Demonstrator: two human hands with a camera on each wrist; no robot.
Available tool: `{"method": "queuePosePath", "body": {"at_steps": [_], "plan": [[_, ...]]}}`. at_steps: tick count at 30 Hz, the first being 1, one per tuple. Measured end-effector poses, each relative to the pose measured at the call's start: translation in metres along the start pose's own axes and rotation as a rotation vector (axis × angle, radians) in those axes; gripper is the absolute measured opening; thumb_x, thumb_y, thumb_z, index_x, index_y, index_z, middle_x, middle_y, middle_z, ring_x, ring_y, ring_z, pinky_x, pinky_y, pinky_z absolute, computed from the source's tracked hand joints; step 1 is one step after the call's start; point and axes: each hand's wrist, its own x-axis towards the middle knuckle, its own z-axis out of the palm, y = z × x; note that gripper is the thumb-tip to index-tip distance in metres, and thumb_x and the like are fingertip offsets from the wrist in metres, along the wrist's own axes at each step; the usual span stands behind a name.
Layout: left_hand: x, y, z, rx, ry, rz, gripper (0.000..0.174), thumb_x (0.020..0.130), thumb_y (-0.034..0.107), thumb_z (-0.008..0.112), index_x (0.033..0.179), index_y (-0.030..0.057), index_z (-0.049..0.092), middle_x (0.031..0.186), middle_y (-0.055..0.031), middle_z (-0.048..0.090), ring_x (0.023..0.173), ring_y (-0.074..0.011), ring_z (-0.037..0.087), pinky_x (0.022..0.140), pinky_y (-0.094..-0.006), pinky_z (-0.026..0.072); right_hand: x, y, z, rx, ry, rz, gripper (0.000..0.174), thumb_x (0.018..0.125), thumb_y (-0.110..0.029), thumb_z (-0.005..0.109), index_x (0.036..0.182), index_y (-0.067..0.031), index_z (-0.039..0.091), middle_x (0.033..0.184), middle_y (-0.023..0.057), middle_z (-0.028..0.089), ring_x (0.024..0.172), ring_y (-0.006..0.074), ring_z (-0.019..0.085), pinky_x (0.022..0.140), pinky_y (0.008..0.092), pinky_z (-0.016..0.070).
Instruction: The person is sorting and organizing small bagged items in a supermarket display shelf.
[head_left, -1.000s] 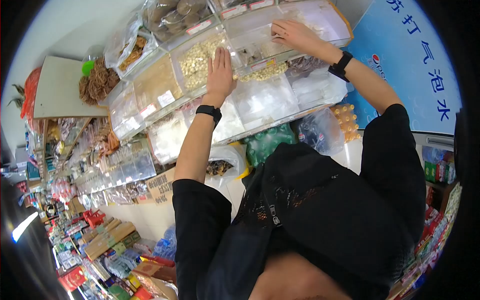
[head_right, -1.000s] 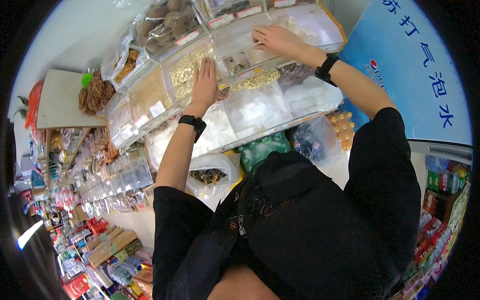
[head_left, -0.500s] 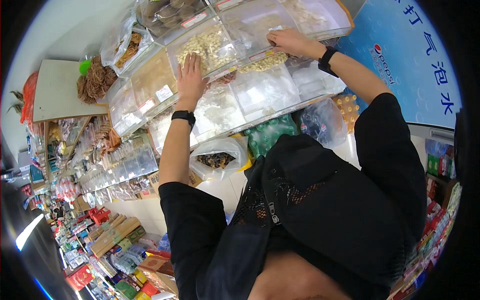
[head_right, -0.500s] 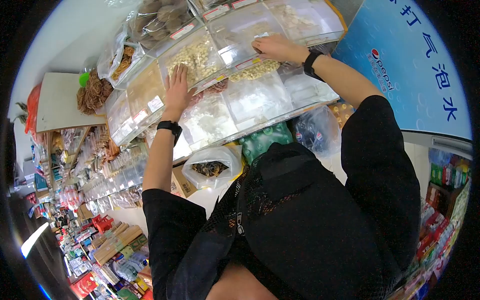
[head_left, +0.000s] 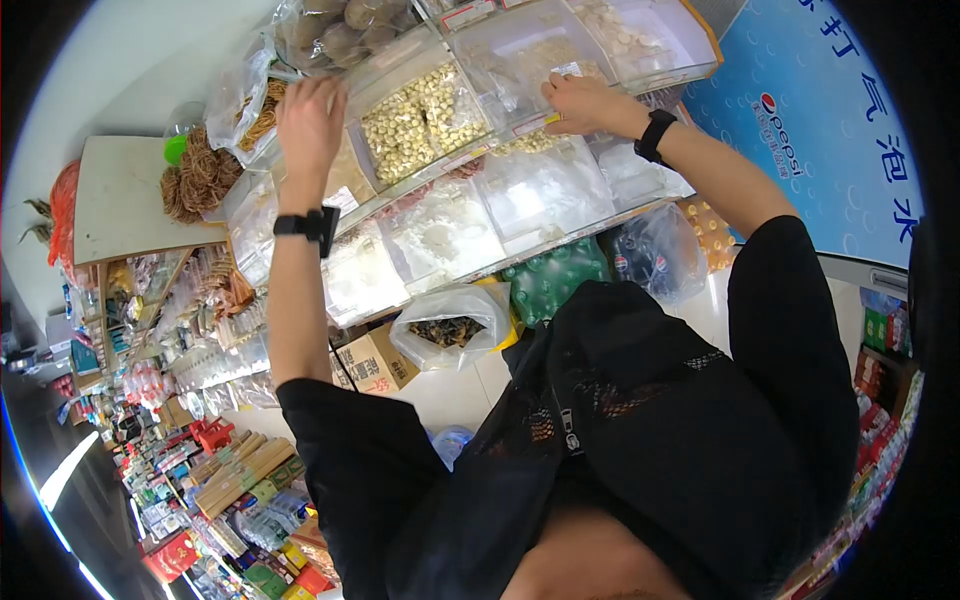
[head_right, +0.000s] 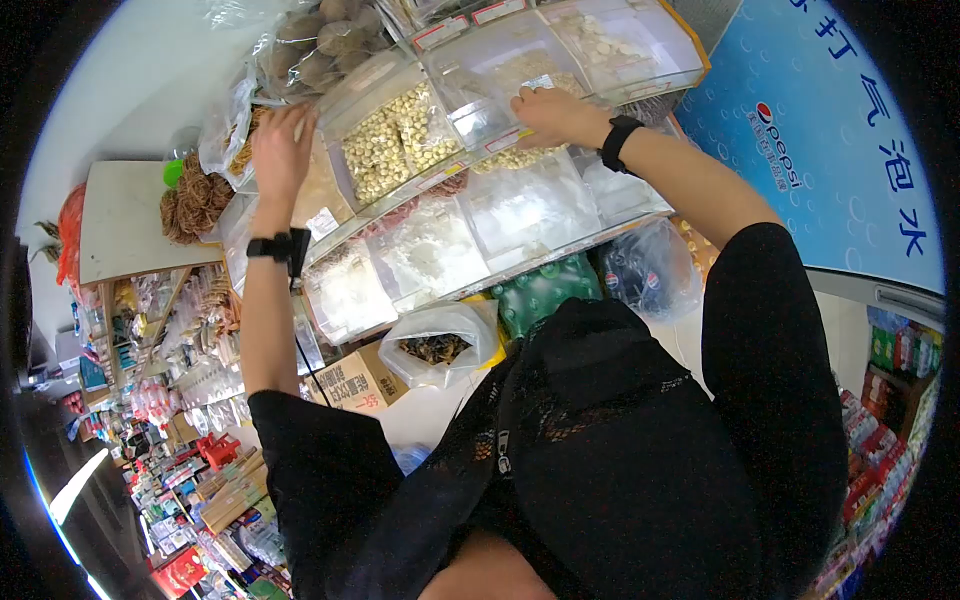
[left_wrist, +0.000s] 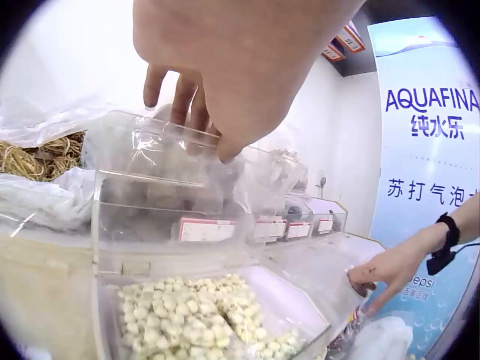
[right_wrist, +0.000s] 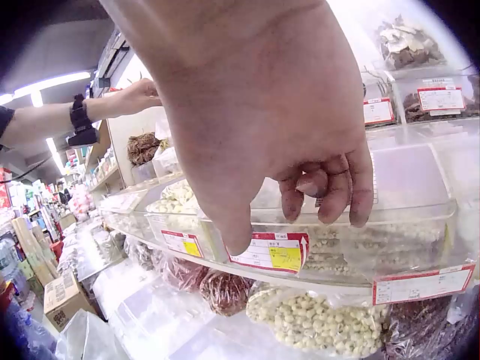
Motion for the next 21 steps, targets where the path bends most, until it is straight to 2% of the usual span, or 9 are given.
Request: {"method": "queuePosePath", "body": {"at_steps": [3, 8, 11, 13, 14, 15, 17, 19, 21], "plan": [[0.02, -0.005, 0.011, 0.146, 0.079, -0.052, 0.025, 0.088, 0.027, 0.067, 0.109, 0.0144, 0.072, 0.108, -0.0047, 0.066, 0.104, -0.0258, 0.057, 0.085, -0.0439, 0.0439, 0.001, 0.002, 0.009, 0.003, 0.067, -0.004, 0.061, 0.077, -0.043, 0.075, 0.108, 0.0059, 0.056, 0.107, 0.024, 0.06, 0.098, 0.0396, 0.063, 0.084, 0.044, 0.0519], [0.022, -0.012, 0.034, 0.151, 0.088, -0.08, 0.036, 0.089, 0.028, 0.065, 0.123, 0.0143, 0.063, 0.114, -0.0051, 0.063, 0.107, -0.0282, 0.054, 0.087, -0.0442, 0.0428, 0.002, -0.007, 0.009, -0.059, 0.025, 0.058, 0.061, 0.079, -0.046, 0.073, 0.107, 0.0053, 0.055, 0.106, 0.0219, 0.058, 0.099, 0.0379, 0.062, 0.082, 0.0444, 0.0525], [0.013, -0.004, 0.03, 0.122, 0.071, -0.084, 0.046, 0.088, 0.027, 0.068, 0.13, 0.0114, 0.056, 0.123, -0.007, 0.06, 0.112, -0.0299, 0.053, 0.091, -0.0453, 0.0418, 0.005, -0.009, 0.013, -0.064, 0.027, 0.077, 0.062, 0.078, -0.047, 0.074, 0.106, 0.0053, 0.055, 0.105, 0.022, 0.058, 0.098, 0.0376, 0.063, 0.082, 0.0444, 0.053], [0.006, 0.005, 0.022, 0.03, 0.28, -0.029, 0.047, 0.091, 0.027, 0.066, 0.133, 0.01, 0.052, 0.133, -0.0111, 0.055, 0.12, -0.0325, 0.052, 0.1, -0.0479, 0.0397, 0.005, -0.01, 0.014, -0.07, 0.021, 0.082, 0.062, 0.077, -0.047, 0.074, 0.105, 0.0052, 0.056, 0.105, 0.0221, 0.058, 0.097, 0.0375, 0.063, 0.081, 0.0444, 0.0532], [0.001, 0.007, 0.016, 0.046, 0.271, 0.008, 0.047, 0.091, 0.025, 0.066, 0.132, 0.0079, 0.051, 0.14, -0.0127, 0.049, 0.125, -0.0338, 0.049, 0.103, -0.0464, 0.0382, 0.005, -0.012, 0.014, -0.08, 0.07, 0.086, 0.062, 0.074, -0.047, 0.077, 0.102, 0.0052, 0.059, 0.102, 0.0219, 0.06, 0.094, 0.0372, 0.064, 0.08, 0.0441, 0.0538], [-0.005, 0.011, 0.014, 0.044, 0.265, 0.003, 0.047, 0.091, 0.025, 0.066, 0.132, 0.0079, 0.051, 0.14, -0.0127, 0.049, 0.125, -0.0338, 0.049, 0.103, -0.0464, 0.0382, 0.004, -0.013, 0.014, -0.09, 0.118, 0.09, 0.061, 0.07, -0.046, 0.08, 0.099, 0.0053, 0.062, 0.099, 0.0217, 0.062, 0.091, 0.037, 0.066, 0.079, 0.0439, 0.0543], [-0.017, 0.023, 0.011, -0.144, 0.13, 0.148, 0.047, 0.09, 0.025, 0.067, 0.132, 0.0081, 0.051, 0.139, -0.0128, 0.05, 0.125, -0.033, 0.049, 0.103, -0.0448, 0.0391, 0.004, -0.015, 0.013, -0.118, 0.107, 0.086, 0.061, 0.07, -0.046, 0.08, 0.098, 0.0052, 0.062, 0.099, 0.0216, 0.062, 0.09, 0.0363, 0.066, 0.078, 0.0432, 0.0546], [-0.032, 0.044, 0.009, -0.299, -0.364, 0.204, 0.046, 0.091, 0.024, 0.066, 0.131, 0.007, 0.052, 0.139, -0.014, 0.05, 0.125, -0.0325, 0.049, 0.104, -0.0454, 0.0387, 0.006, -0.017, 0.009, -0.147, 0.103, 0.08, 0.061, 0.07, -0.047, 0.08, 0.098, 0.0051, 0.063, 0.098, 0.0216, 0.062, 0.09, 0.0357, 0.066, 0.077, 0.0425, 0.055], [-0.046, 0.055, 0.039, -0.335, -0.404, 0.271, 0.049, 0.09, 0.023, 0.066, 0.133, 0.0072, 0.05, 0.142, -0.0151, 0.048, 0.128, -0.0327, 0.047, 0.105, -0.0461, 0.0378, 0.007, -0.02, 0.005, -0.189, 0.0, 0.04, 0.065, 0.072, -0.048, 0.079, 0.102, 0.0055, 0.058, 0.102, 0.022, 0.059, 0.095, 0.036, 0.064, 0.081, 0.0427, 0.0536]]}}
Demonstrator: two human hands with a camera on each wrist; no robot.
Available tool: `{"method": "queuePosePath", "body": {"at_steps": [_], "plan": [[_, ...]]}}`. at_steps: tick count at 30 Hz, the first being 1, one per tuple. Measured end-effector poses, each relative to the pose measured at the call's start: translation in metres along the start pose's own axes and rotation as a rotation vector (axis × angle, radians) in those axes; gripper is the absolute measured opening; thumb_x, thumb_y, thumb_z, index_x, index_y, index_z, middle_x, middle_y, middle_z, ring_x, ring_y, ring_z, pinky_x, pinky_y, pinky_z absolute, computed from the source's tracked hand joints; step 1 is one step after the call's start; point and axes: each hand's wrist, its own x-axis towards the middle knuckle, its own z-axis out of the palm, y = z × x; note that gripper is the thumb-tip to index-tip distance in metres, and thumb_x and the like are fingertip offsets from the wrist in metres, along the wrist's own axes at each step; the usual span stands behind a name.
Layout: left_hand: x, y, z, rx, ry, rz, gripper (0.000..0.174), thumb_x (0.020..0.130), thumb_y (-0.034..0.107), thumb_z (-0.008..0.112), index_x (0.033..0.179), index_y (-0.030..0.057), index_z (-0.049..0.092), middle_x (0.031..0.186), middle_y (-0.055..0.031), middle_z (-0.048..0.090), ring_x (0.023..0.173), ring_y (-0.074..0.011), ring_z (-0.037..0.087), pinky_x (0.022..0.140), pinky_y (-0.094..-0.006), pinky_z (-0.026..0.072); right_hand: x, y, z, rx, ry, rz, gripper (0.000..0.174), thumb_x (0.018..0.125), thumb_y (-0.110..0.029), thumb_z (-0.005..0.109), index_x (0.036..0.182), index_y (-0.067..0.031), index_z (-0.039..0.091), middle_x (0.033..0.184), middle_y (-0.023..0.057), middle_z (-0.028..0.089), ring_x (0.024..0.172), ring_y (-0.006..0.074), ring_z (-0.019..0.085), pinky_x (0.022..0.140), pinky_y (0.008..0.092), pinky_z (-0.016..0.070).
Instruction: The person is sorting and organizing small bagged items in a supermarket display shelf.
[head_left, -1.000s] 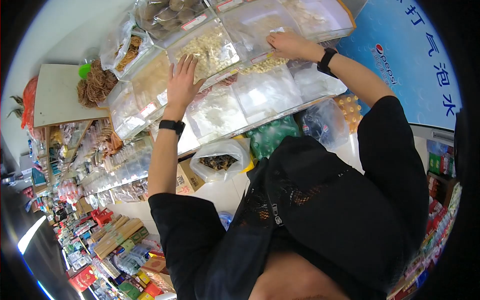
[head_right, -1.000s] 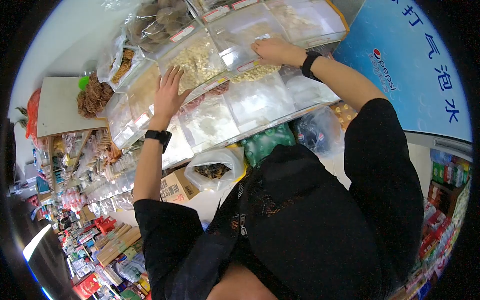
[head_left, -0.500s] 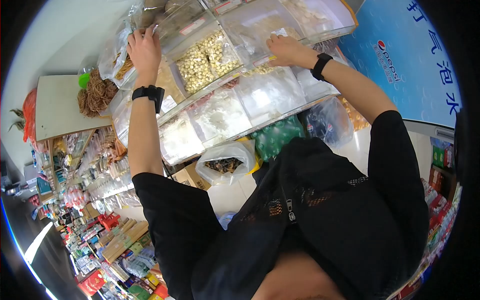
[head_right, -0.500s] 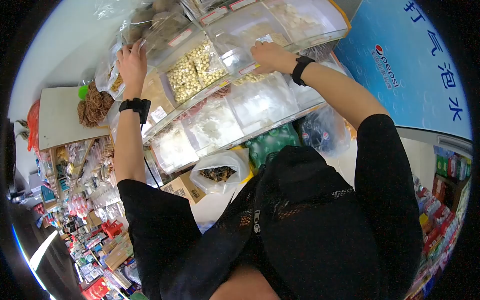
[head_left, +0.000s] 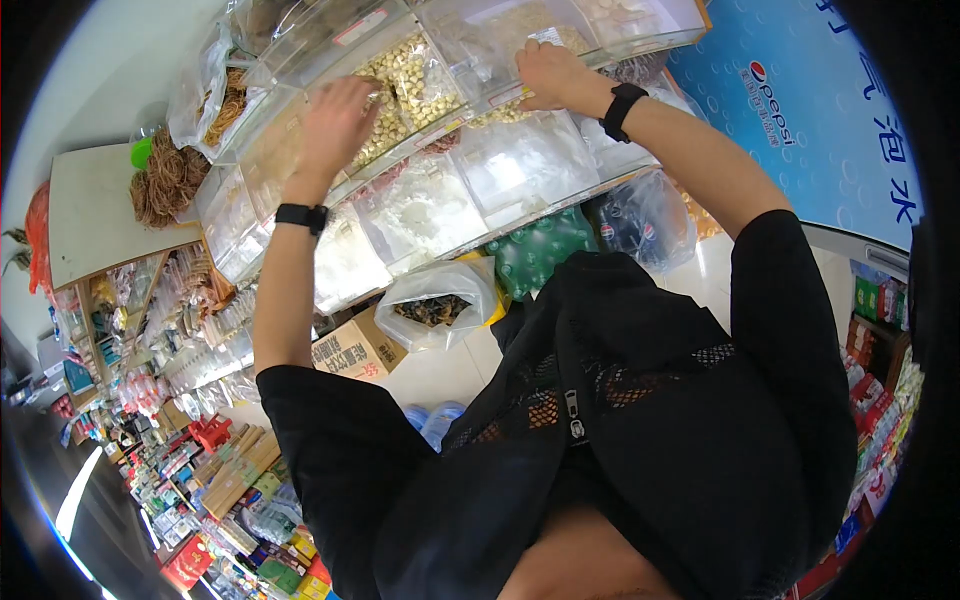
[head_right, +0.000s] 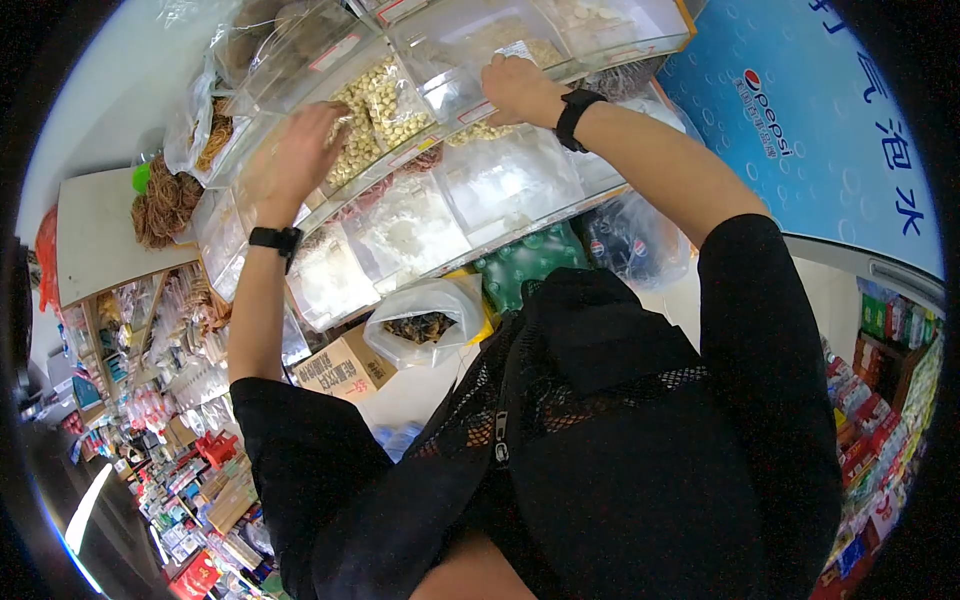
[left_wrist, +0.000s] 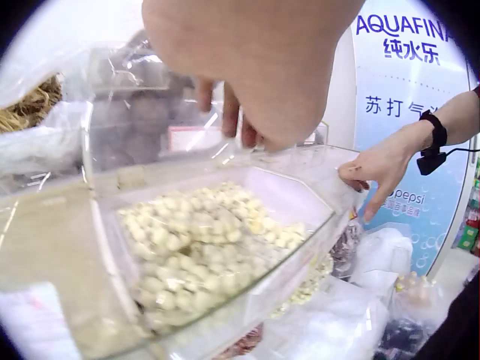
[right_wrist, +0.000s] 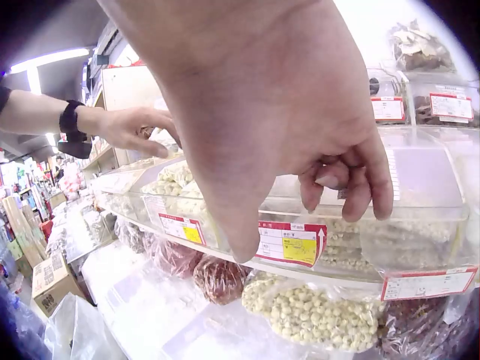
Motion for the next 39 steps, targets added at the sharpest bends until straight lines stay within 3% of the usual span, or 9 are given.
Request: {"method": "queuePosePath", "body": {"at_steps": [2, 5, 7, 10, 20, 26, 28, 35, 39], "plan": [[0.005, 0.005, 0.029, -0.029, -0.043, 0.07, 0.052, 0.089, 0.023, 0.066, 0.136, 0.0074, 0.048, 0.144, -0.0161, 0.045, 0.13, -0.033, 0.046, 0.107, -0.0468, 0.0369, 0.002, -0.002, 0.004, 0.016, 0.0, 0.048, 0.065, 0.071, -0.047, 0.081, 0.102, 0.0054, 0.059, 0.102, 0.0219, 0.059, 0.095, 0.0358, 0.064, 0.081, 0.0423, 0.0537], [0.022, 0.011, 0.052, -0.029, 0.004, -0.022, 0.068, 0.086, 0.026, 0.068, 0.144, 0.0089, 0.037, 0.151, -0.0188, 0.038, 0.136, -0.0351, 0.039, 0.112, -0.0468, 0.0332, 0.003, -0.004, 0.004, 0.041, -0.002, 0.121, 0.066, 0.068, -0.047, 0.083, 0.102, 0.005, 0.06, 0.102, 0.0217, 0.059, 0.095, 0.0356, 0.064, 0.081, 0.0416, 0.0537], [0.038, 0.014, 0.059, -0.029, -0.152, -0.165, 0.085, 0.081, 0.033, 0.071, 0.15, 0.0104, 0.027, 0.155, -0.0204, 0.031, 0.142, -0.0355, 0.033, 0.116, -0.0462, 0.0294, 0.004, -0.006, 0.002, 0.047, -0.007, 0.146, 0.066, 0.067, -0.046, 0.083, 0.102, 0.0047, 0.061, 0.103, 0.0217, 0.06, 0.095, 0.0357, 0.064, 0.081, 0.0414, 0.0537], [0.058, 0.02, 0.058, 0.022, -0.318, -0.245, 0.093, 0.076, 0.038, 0.073, 0.151, 0.0102, 0.026, 0.154, -0.0213, 0.031, 0.143, -0.036, 0.031, 0.116, -0.0479, 0.0284, 0.008, -0.008, 0.002, 0.04, -0.023, 0.198, 0.066, 0.064, -0.045, 0.086, 0.105, 0.0026, 0.065, 0.107, 0.0206, 0.063, 0.1, 0.0334, 0.065, 0.082, 0.0392, 0.0554], [0.062, 0.03, 0.055, 0.029, -0.324, -0.297, 0.087, 0.074, 0.034, 0.073, 0.147, 0.0097, 0.032, 0.138, -0.0197, 0.045, 0.132, -0.0368, 0.043, 0.109, -0.0518, 0.0367, 0.007, -0.01, -0.002, 0.004, -0.077, 0.205, 0.067, 0.066, -0.047, 0.084, 0.109, 0.0011, 0.065, 0.111, 0.0178, 0.063, 0.102, 0.029, 0.065, 0.082, 0.0369, 0.0556], [0.048, 0.024, 0.058, -0.043, -0.198, -0.24, 0.065, 0.077, 0.033, 0.071, 0.13, 0.0049, 0.046, 0.135, -0.0195, 0.048, 0.129, -0.0346, 0.046, 0.11, -0.0515, 0.0331, 0.007, -0.012, -0.003, -0.01, -0.071, 0.213, 0.065, 0.067, -0.048, 0.083, 0.108, 0.0006, 0.066, 0.109, 0.0174, 0.063, 0.1, 0.0286, 0.066, 0.081, 0.0361, 0.056], [0.042, 0.03, 0.057, 0.088, -0.076, -0.153, 0.048, 0.08, 0.037, 0.069, 0.112, 0.0039, 0.054, 0.139, -0.0194, 0.047, 0.129, -0.0371, 0.046, 0.111, -0.0519, 0.0318, 0.007, -0.012, -0.002, -0.017, -0.068, 0.201, 0.065, 0.067, -0.048, 0.083, 0.107, 0.0008, 0.066, 0.108, 0.0175, 0.064, 0.099, 0.0288, 0.066, 0.08, 0.0362, 0.0562], [0.05, 0.044, 0.057, 0.016, -0.085, -0.251, 0.053, 0.081, 0.048, 0.07, 0.106, 0.002, 0.062, 0.141, -0.0155, 0.046, 0.131, -0.0321, 0.045, 0.113, -0.0541, 0.0284, 0.004, -0.011, -0.001, -0.012, -0.02, 0.182, 0.066, 0.065, -0.047, 0.085, 0.105, 0.0014, 0.066, 0.104, 0.0179, 0.063, 0.094, 0.0295, 0.067, 0.078, 0.0366, 0.0566], [0.051, 0.048, 0.062, 0.101, -0.052, -0.211, 0.056, 0.082, 0.047, 0.07, 0.115, 0.0024, 0.059, 0.14, -0.0143, 0.047, 0.131, -0.0299, 0.045, 0.113, -0.0524, 0.0302, 0.005, -0.009, 0.001, 0.019, -0.012, 0.155, 0.069, 0.066, -0.049, 0.084, 0.102, 0.0045, 0.06, 0.099, 0.0211, 0.06, 0.088, 0.0329, 0.066, 0.074, 0.0385, 0.0557]]}}
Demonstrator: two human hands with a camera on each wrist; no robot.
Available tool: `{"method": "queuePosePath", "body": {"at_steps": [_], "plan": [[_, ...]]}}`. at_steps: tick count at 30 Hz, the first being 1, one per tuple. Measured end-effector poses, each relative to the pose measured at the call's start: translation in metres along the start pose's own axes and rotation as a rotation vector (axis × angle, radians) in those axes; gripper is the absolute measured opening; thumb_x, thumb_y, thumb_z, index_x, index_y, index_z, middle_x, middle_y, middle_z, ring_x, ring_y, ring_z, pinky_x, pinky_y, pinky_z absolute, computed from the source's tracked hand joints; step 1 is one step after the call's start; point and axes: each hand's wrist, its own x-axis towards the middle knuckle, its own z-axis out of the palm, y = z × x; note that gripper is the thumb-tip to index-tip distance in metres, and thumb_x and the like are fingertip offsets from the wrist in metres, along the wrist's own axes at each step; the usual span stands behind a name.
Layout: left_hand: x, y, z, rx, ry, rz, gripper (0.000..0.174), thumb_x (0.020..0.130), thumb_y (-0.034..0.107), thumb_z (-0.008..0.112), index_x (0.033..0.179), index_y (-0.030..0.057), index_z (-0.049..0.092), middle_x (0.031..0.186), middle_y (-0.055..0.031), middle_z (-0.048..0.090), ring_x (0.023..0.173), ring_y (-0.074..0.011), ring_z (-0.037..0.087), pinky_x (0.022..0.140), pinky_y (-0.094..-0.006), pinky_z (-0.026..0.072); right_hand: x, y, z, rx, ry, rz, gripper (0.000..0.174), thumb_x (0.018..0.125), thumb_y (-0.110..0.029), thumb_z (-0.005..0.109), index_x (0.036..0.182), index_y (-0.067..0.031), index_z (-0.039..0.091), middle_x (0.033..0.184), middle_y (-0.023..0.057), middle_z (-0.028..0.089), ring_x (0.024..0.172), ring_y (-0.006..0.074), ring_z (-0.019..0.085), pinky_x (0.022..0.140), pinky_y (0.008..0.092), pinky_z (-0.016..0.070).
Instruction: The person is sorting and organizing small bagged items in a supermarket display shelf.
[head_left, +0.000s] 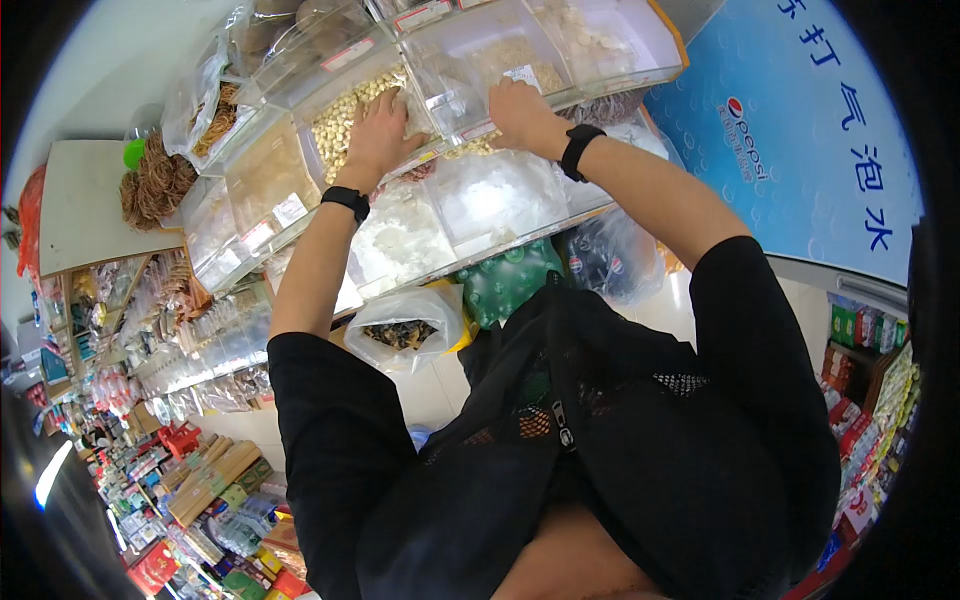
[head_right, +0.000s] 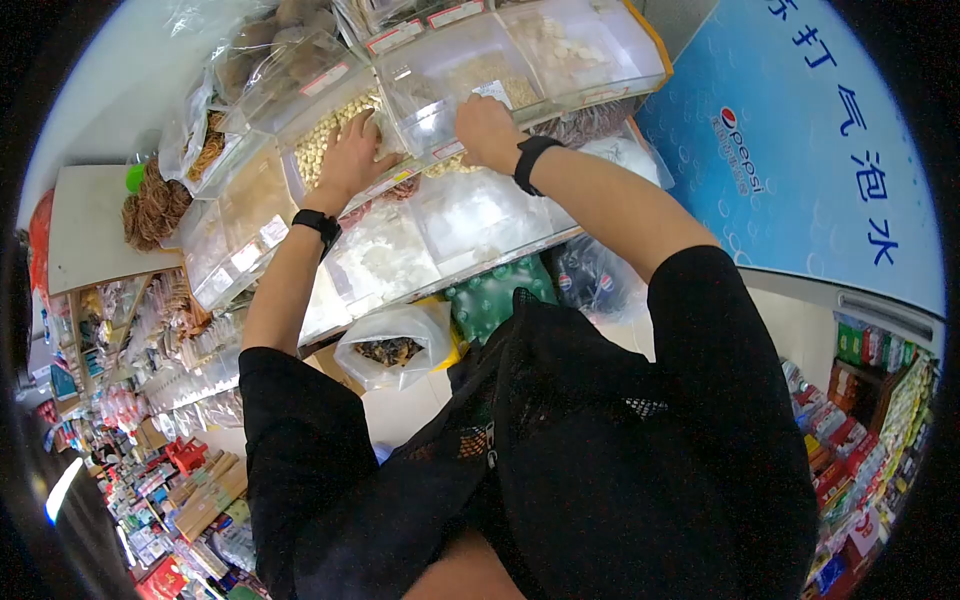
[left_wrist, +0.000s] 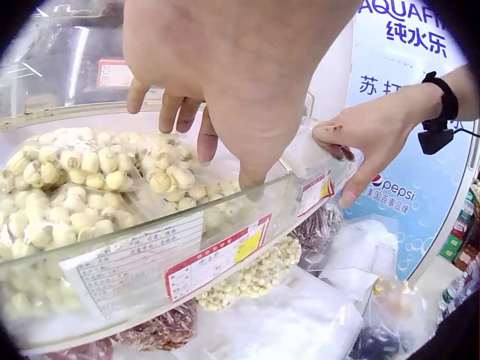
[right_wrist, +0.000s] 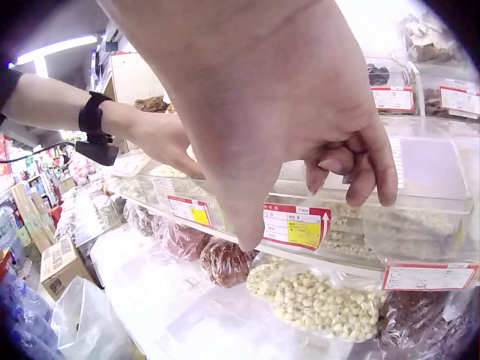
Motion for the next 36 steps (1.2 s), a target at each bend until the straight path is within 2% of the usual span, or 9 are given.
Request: {"method": "queuePosePath", "body": {"at_steps": [7, 13, 18, 22, 25, 27, 28, 34, 36], "plan": [[-0.001, 0.0, 0.0, -0.036, 0.049, 0.083, 0.049, 0.083, 0.037, 0.071, 0.117, 0.0048, 0.056, 0.136, -0.0111, 0.05, 0.128, -0.0266, 0.048, 0.104, -0.0481, 0.037, -0.001, -0.003, -0.002, -0.051, -0.016, -0.01, 0.07, 0.066, -0.051, 0.083, 0.101, 0.0047, 0.059, 0.098, 0.0192, 0.059, 0.086, 0.03, 0.065, 0.072, 0.0362, 0.0557], [0.009, -0.021, 0.0, -0.274, 0.136, 0.077, 0.054, 0.083, 0.027, 0.067, 0.126, 0.0013, 0.048, 0.137, -0.0173, 0.05, 0.126, -0.0338, 0.049, 0.107, -0.0474, 0.0374, 0.001, -0.002, -0.004, -0.07, -0.034, -0.018, 0.071, 0.066, -0.053, 0.082, 0.101, 0.0046, 0.059, 0.097, 0.0177, 0.059, 0.087, 0.0285, 0.065, 0.071, 0.0352, 0.0557], [0.027, -0.029, -0.009, -0.47, -0.233, -0.131, 0.064, 0.082, 0.03, 0.065, 0.133, -0.0003, 0.042, 0.133, -0.0233, 0.054, 0.126, -0.0386, 0.049, 0.107, -0.045, 0.039, 0.0, -0.003, -0.003, -0.071, -0.019, -0.003, 0.07, 0.067, -0.054, 0.082, 0.1, 0.0042, 0.06, 0.096, 0.0162, 0.059, 0.086, 0.0283, 0.064, 0.07, 0.0352, 0.0555], [0.028, -0.018, -0.013, -0.365, -0.162, -0.097, 0.067, 0.081, 0.031, 0.064, 0.136, 0.0004, 0.04, 0.132, -0.0227, 0.055, 0.126, -0.0365, 0.05, 0.108, -0.051, 0.0353, 0.001, -0.003, -0.005, -0.07, -0.056, -0.002, 0.071, 0.067, -0.054, 0.082, 0.099, 0.0045, 0.059, 0.096, 0.0161, 0.059, 0.086, 0.0282, 0.064, 0.07, 0.035, 0.0556], [0.026, -0.004, -0.027, -0.269, -0.264, -0.177, 0.071, 0.081, 0.037, 0.067, 0.135, -0.0011, 0.041, 0.136, -0.022, 0.052, 0.13, -0.0349, 0.047, 0.108, -0.0555, 0.0341, 0.002, -0.005, -0.005, -0.077, -0.057, 0.01, 0.071, 0.067, -0.054, 0.082, 0.099, 0.0047, 0.059, 0.096, 0.0162, 0.059, 0.086, 0.0279, 0.064, 0.069, 0.0345, 0.0558], [0.02, -0.001, -0.007, -0.046, -0.018, -0.122, 0.073, 0.081, 0.042, 0.068, 0.132, -0.0022, 0.042, 0.139, -0.0209, 0.049, 0.133, -0.0328, 0.044, 0.108, -0.059, 0.0329, 0.001, -0.006, -0.005, -0.092, -0.06, 0.021, 0.071, 0.067, -0.054, 0.083, 0.1, 0.0046, 0.06, 0.096, 0.0165, 0.059, 0.087, 0.0278, 0.064, 0.069, 0.0339, 0.0558], [0.019, -0.001, -0.004, -0.046, -0.017, -0.122, 0.073, 0.081, 0.042, 0.068, 0.132, -0.0022, 0.042, 0.139, -0.0209, 0.049, 0.133, -0.0328, 0.044, 0.108, -0.059, 0.0329, 0.001, -0.006, -0.006, -0.093, -0.06, 0.021, 0.071, 0.067, -0.054, 0.083, 0.1, 0.0046, 0.06, 0.096, 0.0165, 0.059, 0.087, 0.0278, 0.064, 0.069, 0.0339, 0.0558], [0.016, -0.006, 0.003, 0.056, 0.144, -0.062, 0.049, 0.088, 0.035, 0.063, 0.12, -0.0016, 0.054, 0.136, -0.0196, 0.052, 0.131, -0.0309, 0.047, 0.105, -0.0544, 0.0386, 0.0, -0.007, -0.008, -0.119, -0.074, 0.028, 0.072, 0.067, -0.054, 0.082, 0.101, 0.0054, 0.06, 0.097, 0.017, 0.059, 0.087, 0.0277, 0.064, 0.071, 0.0335, 0.0557], [0.015, -0.01, -0.01, -0.168, 0.044, -0.268, 0.036, 0.091, 0.031, 0.059, 0.108, -0.0002, 0.061, 0.114, -0.0196, 0.065, 0.112, -0.0336, 0.061, 0.094, -0.0467, 0.0487, 0.0, -0.007, -0.006, -0.12, -0.059, 0.019, 0.072, 0.066, -0.054, 0.083, 0.101, 0.0053, 0.061, 0.097, 0.0169, 0.059, 0.087, 0.0276, 0.064, 0.072, 0.0339, 0.0559]]}}
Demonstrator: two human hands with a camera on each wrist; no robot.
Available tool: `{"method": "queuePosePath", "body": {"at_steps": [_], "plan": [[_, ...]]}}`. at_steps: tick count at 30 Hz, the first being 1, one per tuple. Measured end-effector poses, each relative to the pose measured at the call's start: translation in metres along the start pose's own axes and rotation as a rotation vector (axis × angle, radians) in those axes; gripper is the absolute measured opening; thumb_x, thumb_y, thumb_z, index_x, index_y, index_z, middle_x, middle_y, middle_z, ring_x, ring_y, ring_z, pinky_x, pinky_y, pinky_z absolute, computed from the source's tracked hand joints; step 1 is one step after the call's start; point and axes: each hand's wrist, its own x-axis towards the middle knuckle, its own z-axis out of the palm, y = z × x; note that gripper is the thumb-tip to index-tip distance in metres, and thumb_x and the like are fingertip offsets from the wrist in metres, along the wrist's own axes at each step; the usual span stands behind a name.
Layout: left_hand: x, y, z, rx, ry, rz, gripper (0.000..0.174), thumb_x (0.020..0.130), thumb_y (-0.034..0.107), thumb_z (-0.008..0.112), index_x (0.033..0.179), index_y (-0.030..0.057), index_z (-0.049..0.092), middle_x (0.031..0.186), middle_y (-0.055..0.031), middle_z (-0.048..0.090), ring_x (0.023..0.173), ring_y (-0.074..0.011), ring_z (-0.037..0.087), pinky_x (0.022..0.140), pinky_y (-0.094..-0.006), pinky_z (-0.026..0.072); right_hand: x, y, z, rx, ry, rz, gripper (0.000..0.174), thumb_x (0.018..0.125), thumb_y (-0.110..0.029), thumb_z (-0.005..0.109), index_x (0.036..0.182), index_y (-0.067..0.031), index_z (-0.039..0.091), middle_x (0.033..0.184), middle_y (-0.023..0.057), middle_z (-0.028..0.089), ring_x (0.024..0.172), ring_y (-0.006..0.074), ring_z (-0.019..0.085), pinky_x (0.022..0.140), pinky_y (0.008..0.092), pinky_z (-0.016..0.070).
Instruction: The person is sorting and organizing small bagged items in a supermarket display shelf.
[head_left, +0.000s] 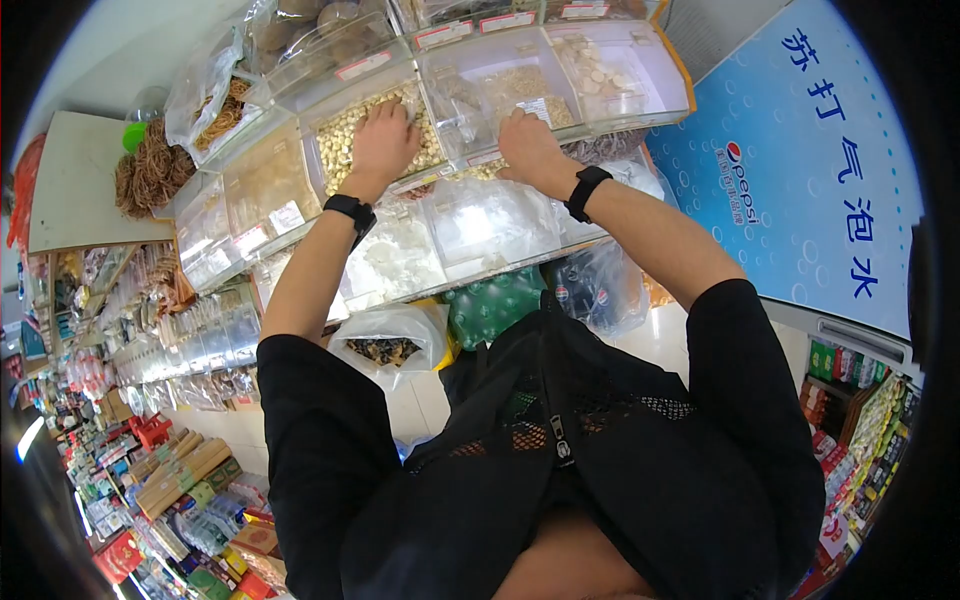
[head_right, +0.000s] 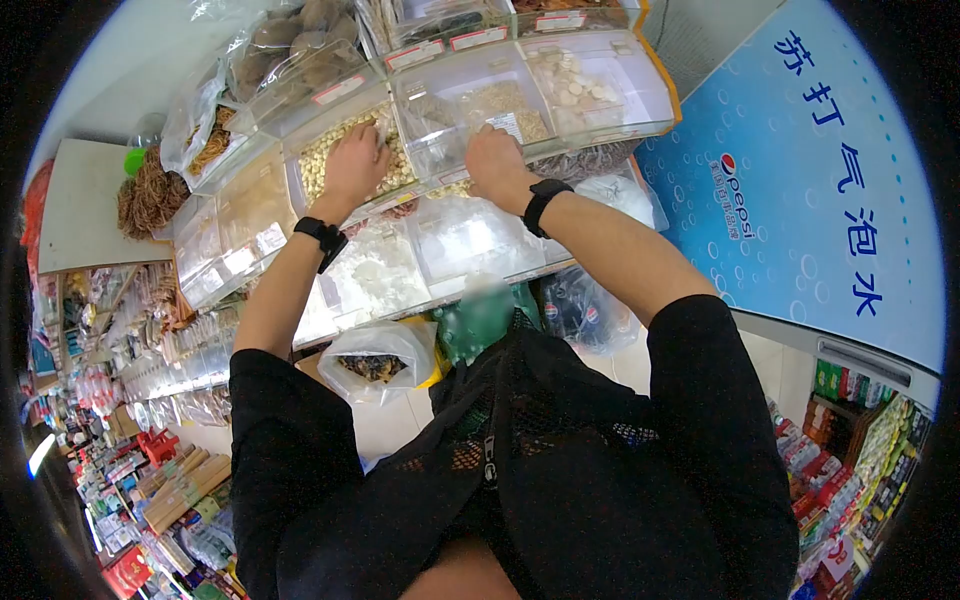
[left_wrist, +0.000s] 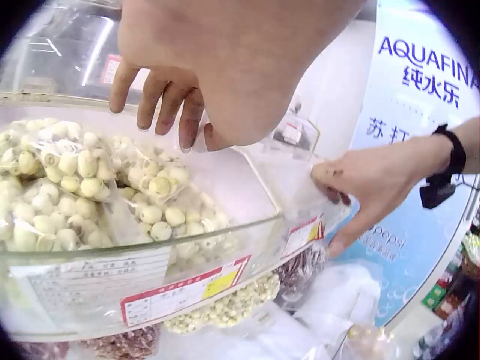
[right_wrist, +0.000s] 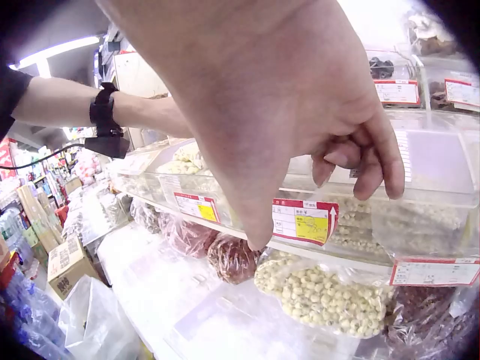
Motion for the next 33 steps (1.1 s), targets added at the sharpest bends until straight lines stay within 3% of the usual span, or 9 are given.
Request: {"method": "queuePosePath", "body": {"at_steps": [3, 7, 9, 19, 21, 22, 24, 27, 33], "plan": [[-0.011, -0.008, -0.02, -0.164, 0.015, -0.202, 0.033, 0.093, 0.031, 0.058, 0.1, -0.0006, 0.062, 0.088, -0.0184, 0.069, 0.087, -0.039, 0.066, 0.078, -0.0432, 0.0534, 0.0, -0.001, -0.001, -0.013, -0.004, 0.007, 0.071, 0.067, -0.053, 0.083, 0.101, 0.0055, 0.062, 0.098, 0.0176, 0.059, 0.088, 0.0283, 0.065, 0.072, 0.0345, 0.0559], [-0.029, -0.039, -0.012, -0.468, 0.251, -0.033, 0.034, 0.096, 0.032, 0.058, 0.098, -0.0022, 0.06, 0.074, -0.016, 0.066, 0.066, -0.0342, 0.063, 0.065, -0.0405, 0.0506, 0.002, -0.001, 0.001, 0.008, -0.008, 0.005, 0.07, 0.067, -0.052, 0.082, 0.101, 0.0058, 0.063, 0.098, 0.0185, 0.06, 0.088, 0.0296, 0.065, 0.072, 0.036, 0.0556], [-0.04, -0.04, -0.02, -0.779, 0.181, -0.096, 0.032, 0.098, 0.029, 0.058, 0.096, -0.0022, 0.057, 0.072, -0.0112, 0.063, 0.06, -0.0186, 0.054, 0.058, -0.0328, 0.0436, 0.003, 0.002, 0.004, 0.064, -0.004, -0.004, 0.072, 0.067, -0.051, 0.082, 0.104, 0.0069, 0.061, 0.099, 0.02, 0.06, 0.088, 0.0319, 0.065, 0.073, 0.0377, 0.0556], [-0.108, 0.022, -0.094, -0.997, 0.21, -0.178, 0.031, 0.101, 0.027, 0.057, 0.095, -0.0038, 0.054, 0.063, 0.0024, 0.051, 0.06, -0.0034, 0.034, 0.05, -0.0256, 0.0276, 0.0, 0.038, 0.0, 0.249, 0.063, -0.185, 0.069, 0.076, -0.057, 0.074, 0.105, 0.0047, 0.064, 0.11, 0.0231, 0.064, 0.091, 0.0342, 0.067, 0.081, 0.0388, 0.055], [-0.123, 0.027, -0.101, -1.019, 0.293, -0.172, 0.03, 0.101, 0.027, 0.057, 0.094, -0.0023, 0.054, 0.063, 0.004, 0.048, 0.059, -0.0027, 0.034, 0.05, -0.0246, 0.0252, -0.002, 0.039, -0.034, 0.491, -0.191, -0.255, 0.067, 0.087, -0.058, 0.063, 0.116, 0.0018, 0.063, 0.112, 0.0171, 0.066, 0.091, 0.0288, 0.068, 0.083, 0.0363, 0.0543], [-0.13, 0.029, -0.106, -1.019, 0.293, -0.169, 0.03, 0.101, 0.027, 0.057, 0.094, -0.0023, 0.054, 0.063, 0.004, 0.048, 0.059, -0.0027, 0.034, 0.05, -0.0246, 0.0252, -0.009, 0.036, -0.049, 0.491, -0.188, -0.253, 0.067, 0.087, -0.058, 0.063, 0.116, 0.0018, 0.063, 0.112, 0.0171, 0.066, 0.091, 0.0288, 0.068, 0.083, 0.0363, 0.0543], [-0.142, 0.033, -0.117, -1.124, 0.229, -0.18, 0.027, 0.101, 0.027, 0.058, 0.097, 0.0001, 0.055, 0.064, 0.0043, 0.05, 0.057, -0.0015, 0.037, 0.049, -0.0225, 0.0273, -0.033, 0.024, -0.08, 1.358, -0.07, -0.303, 0.058, 0.097, -0.051, 0.055, 0.118, 0.0021, 0.062, 0.107, 0.0129, 0.068, 0.094, 0.022, 0.067, 0.083, 0.034, 0.0542], [-0.16, 0.071, -0.142, -1.291, 0.214, -0.29, 0.025, 0.101, 0.027, 0.058, 0.1, 0.002, 0.057, 0.068, 0.0039, 0.054, 0.057, -0.001, 0.043, 0.049, -0.0197, 0.0313, -0.077, -0.001, -0.119, 1.505, -0.08, -0.362, 0.055, 0.101, -0.049, 0.049, 0.122, 0.0, 0.062, 0.104, 0.0073, 0.069, 0.096, 0.0166, 0.067, 0.081, 0.0299, 0.054], [-0.173, 0.081, -0.14, -1.331, 0.177, -0.215, 0.032, 0.098, 0.032, 0.061, 0.109, 0.0013, 0.059, 0.073, 0.0014, 0.061, 0.06, -0.0028, 0.051, 0.054, -0.0201, 0.0377, -0.096, -0.018, -0.121, 1.405, 0.092, -0.384, 0.04, 0.095, -0.038, 0.065, 0.108, -0.0008, 0.07, 0.089, 0.0018, 0.066, 0.08, 0.0093, 0.06, 0.074, 0.0268, 0.0508]]}}
